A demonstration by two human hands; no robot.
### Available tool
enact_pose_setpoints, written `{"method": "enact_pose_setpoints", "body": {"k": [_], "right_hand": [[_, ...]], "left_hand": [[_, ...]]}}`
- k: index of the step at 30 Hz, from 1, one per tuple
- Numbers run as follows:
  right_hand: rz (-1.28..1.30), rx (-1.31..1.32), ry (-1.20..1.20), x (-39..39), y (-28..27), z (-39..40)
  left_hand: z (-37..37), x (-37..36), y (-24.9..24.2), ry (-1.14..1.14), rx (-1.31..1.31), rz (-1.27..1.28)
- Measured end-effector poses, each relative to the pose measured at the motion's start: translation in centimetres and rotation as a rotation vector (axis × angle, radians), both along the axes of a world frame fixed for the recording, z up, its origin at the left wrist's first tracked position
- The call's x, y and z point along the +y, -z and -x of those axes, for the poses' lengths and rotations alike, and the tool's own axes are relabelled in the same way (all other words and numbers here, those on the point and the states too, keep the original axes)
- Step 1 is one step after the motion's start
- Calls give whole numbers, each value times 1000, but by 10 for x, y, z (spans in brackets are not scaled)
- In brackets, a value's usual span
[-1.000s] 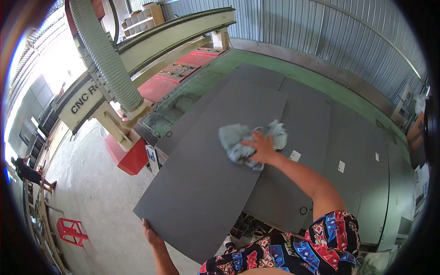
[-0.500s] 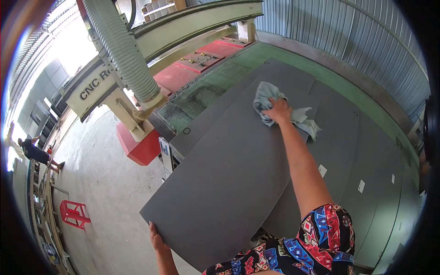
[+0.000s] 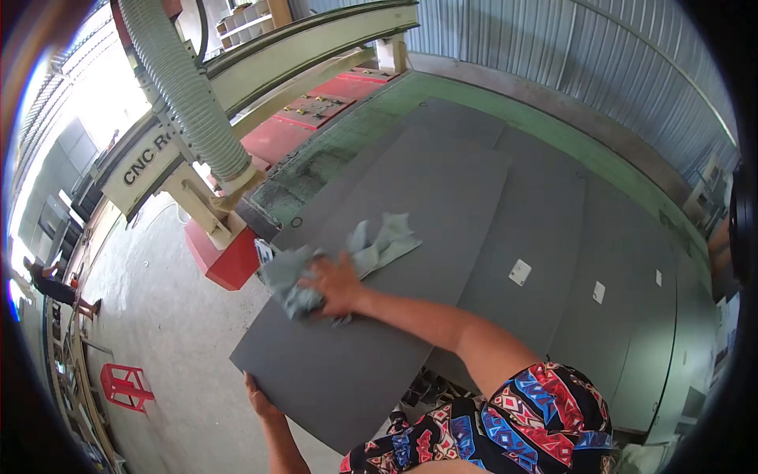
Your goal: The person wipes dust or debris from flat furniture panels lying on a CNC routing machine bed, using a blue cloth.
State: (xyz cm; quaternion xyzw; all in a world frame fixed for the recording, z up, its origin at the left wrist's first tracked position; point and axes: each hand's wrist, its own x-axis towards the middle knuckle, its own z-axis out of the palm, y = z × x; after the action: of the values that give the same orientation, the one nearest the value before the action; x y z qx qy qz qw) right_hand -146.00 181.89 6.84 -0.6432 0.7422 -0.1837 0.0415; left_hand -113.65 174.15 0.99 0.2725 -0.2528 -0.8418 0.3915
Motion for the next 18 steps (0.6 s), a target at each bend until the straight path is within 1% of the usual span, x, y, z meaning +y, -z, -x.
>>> {"method": "enact_pose_setpoints", "body": {"k": [3,6,7,8,10,12,13,15,18], "right_hand": [[-18,-68,-185,33,-16,-57],[116,-159,-267,69,7,-83],[82,-157,-262,82,6,-82],[52,-147,-236,94,5,-75],[-5,-125,-183,117,1,-49],[12,-82,-20,140,-2,-16],[30,-74,64,150,2,2],[-39,-10,242,168,4,37],[14,-103,439,199,4,68]], "left_hand": [[2,1,-3,-7,61,17],[-10,-14,23,61,120,156],[-13,-16,27,84,145,232],[-16,-18,31,106,173,307],[-11,-9,22,93,157,250],[-3,6,4,23,62,-17],[-1,14,1,39,62,-5],[-2,29,-3,64,58,20],[-6,51,-8,160,64,15]]}}
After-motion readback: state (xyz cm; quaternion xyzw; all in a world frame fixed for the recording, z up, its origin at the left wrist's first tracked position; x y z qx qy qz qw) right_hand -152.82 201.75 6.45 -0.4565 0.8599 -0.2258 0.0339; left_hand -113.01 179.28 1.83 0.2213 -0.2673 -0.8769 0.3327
